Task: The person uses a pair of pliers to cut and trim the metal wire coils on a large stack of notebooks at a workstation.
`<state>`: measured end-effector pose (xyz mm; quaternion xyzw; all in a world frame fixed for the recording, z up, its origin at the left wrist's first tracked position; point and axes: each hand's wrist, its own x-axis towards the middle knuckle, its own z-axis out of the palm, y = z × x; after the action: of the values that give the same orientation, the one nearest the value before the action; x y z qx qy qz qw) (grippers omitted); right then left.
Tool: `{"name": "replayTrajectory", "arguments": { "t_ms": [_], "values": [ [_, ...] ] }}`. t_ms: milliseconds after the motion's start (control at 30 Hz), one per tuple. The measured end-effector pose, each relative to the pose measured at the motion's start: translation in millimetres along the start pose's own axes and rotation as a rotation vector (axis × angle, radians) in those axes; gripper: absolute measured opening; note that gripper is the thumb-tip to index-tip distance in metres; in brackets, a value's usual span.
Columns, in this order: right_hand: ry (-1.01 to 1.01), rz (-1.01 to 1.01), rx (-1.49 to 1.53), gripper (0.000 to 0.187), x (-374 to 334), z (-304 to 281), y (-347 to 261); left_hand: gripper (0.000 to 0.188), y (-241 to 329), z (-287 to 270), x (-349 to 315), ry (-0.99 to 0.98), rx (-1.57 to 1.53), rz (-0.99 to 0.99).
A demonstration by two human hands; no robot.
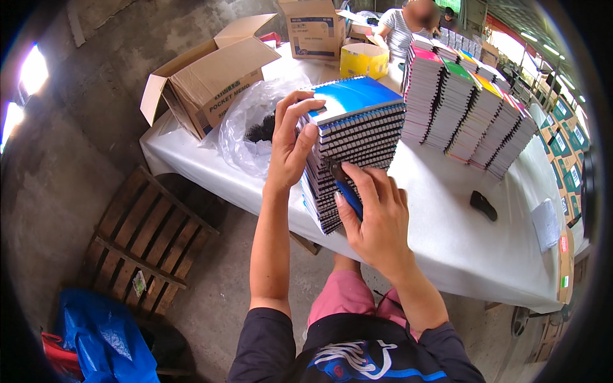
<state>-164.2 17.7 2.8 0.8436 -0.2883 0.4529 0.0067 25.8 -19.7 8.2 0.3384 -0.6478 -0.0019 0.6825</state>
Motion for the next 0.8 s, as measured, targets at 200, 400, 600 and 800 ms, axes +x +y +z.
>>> {"name": "replayTrajectory", "arguments": {
  "t_ms": [200, 400, 600, 800],
  "values": [
    [-0.579, 0.918, 1.655, 0.027, 6.8, -21.2, 7.7, 0.034, -2.2, -1.4, -2.8, -0.013, 0.015, 0.034],
    [-0.075, 0.187, 0.503, 0.038, -13.0, 0.6, 1.5, 0.034, 1.7, 1.3, 0.1, -0.002, 0.005, 0.002],
    [-0.029, 0.024, 0.056, 0.041, -12.3, 5.8, 2.6, 0.034, -1.7, -1.4, -1.0, -0.009, 0.014, 0.020],
    [-0.150, 0.190, 0.517, 0.034, -12.8, 9.2, 2.4, 0.034, -1.6, 0.1, 0.2, -0.003, -0.006, 0.020]
  ]
}}
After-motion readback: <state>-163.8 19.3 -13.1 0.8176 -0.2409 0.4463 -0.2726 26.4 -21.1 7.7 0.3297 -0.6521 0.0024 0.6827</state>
